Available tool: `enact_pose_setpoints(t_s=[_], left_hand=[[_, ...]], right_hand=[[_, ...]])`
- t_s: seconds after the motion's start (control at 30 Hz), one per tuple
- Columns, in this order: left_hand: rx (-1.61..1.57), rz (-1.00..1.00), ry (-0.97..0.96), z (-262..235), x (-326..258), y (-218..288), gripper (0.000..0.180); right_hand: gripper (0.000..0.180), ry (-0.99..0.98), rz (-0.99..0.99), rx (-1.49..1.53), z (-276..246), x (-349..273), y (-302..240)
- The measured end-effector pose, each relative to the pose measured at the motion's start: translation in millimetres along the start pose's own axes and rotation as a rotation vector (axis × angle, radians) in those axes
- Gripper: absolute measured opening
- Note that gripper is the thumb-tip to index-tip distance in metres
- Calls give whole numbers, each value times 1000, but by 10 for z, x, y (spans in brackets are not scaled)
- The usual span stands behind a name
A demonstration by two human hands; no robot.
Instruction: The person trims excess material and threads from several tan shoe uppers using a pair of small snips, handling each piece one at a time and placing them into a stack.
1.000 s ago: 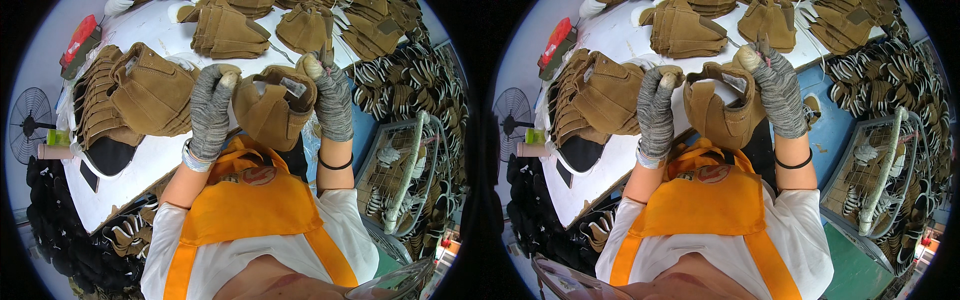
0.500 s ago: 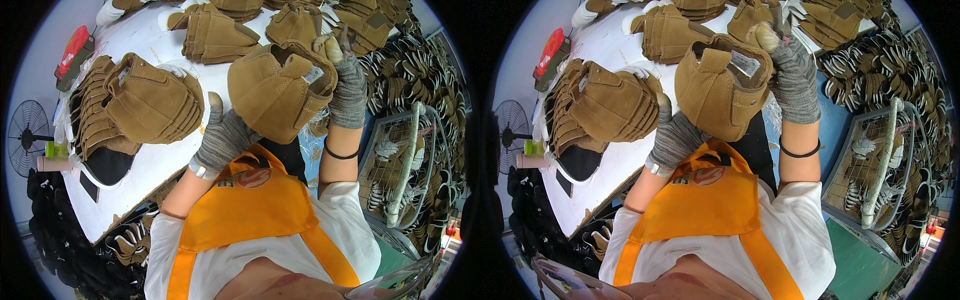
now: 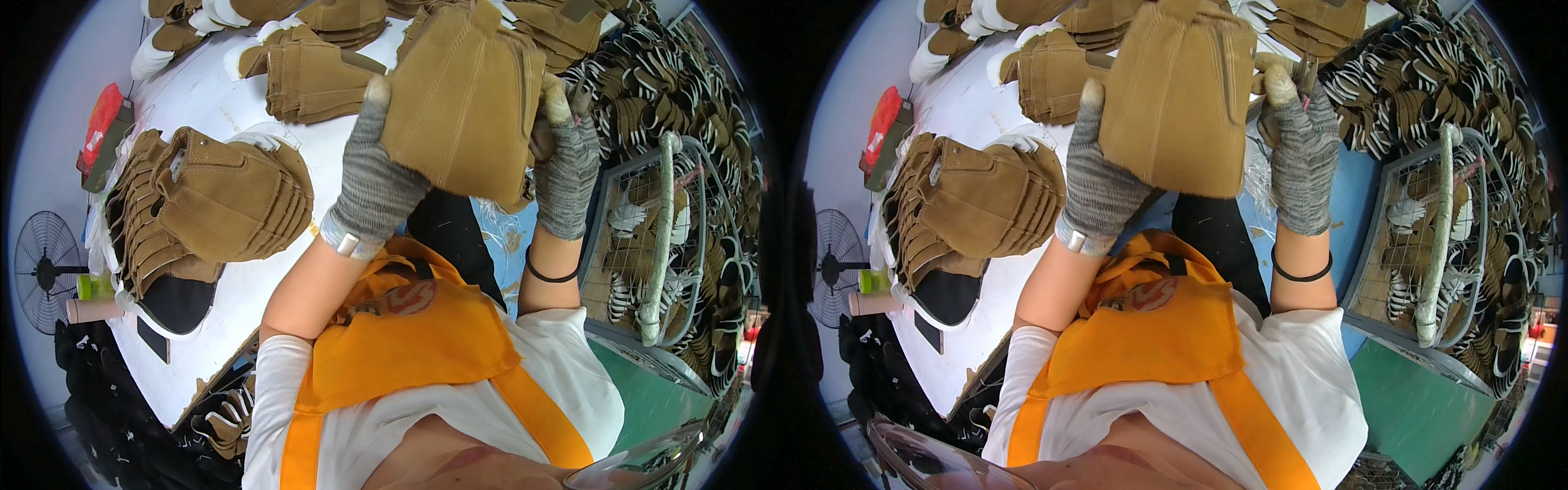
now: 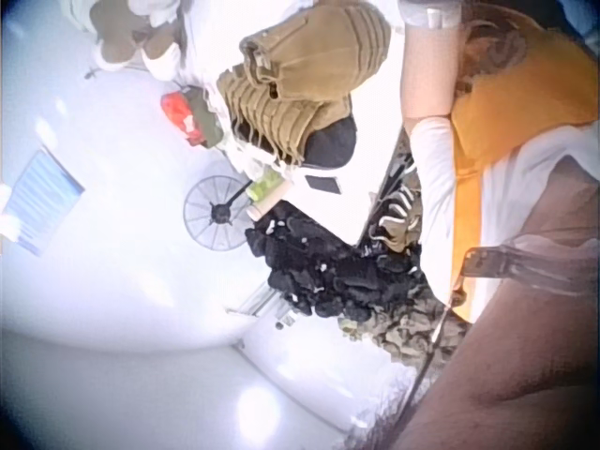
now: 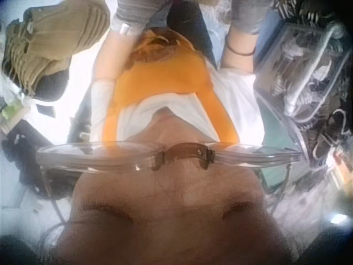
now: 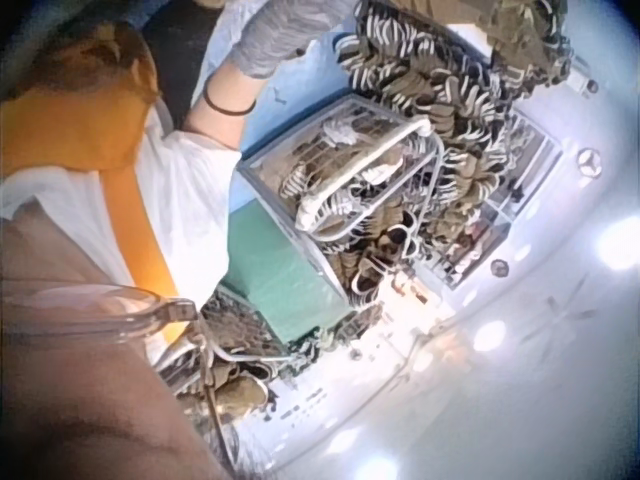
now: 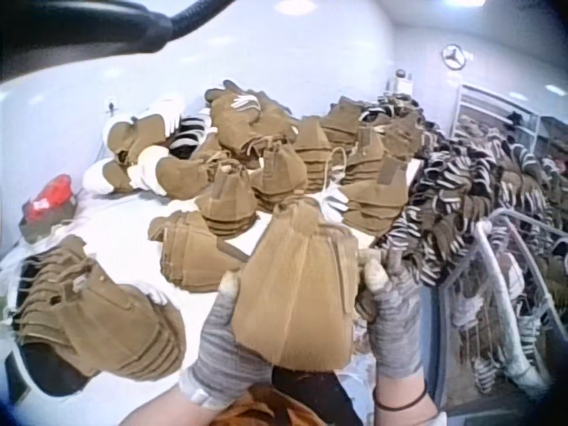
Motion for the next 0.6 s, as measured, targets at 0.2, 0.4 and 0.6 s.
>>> enact_pose_setpoints(t_s=[0.2, 0.4, 0.6], left_hand=[[-271, -25, -365, 71, 178, 192, 63], [841, 545, 21, -33, 0, 295, 52], [214, 397, -294, -269, -47, 439, 46]], right_hand=[[32, 61, -146, -127, -99, -193, -142], [38, -107, 22, 89, -16, -471, 90], [33, -119, -128, 64, 194, -488, 80]])
Point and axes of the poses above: each hand's wrist, its own x-axis towards the middle knuckle, its own z-axis out of the palm, y = z × x, the point moved 2 cm from there along x, towards the middle knuckle, and after that the axes turned 8 degrees about -z, right-handed, at the moved point
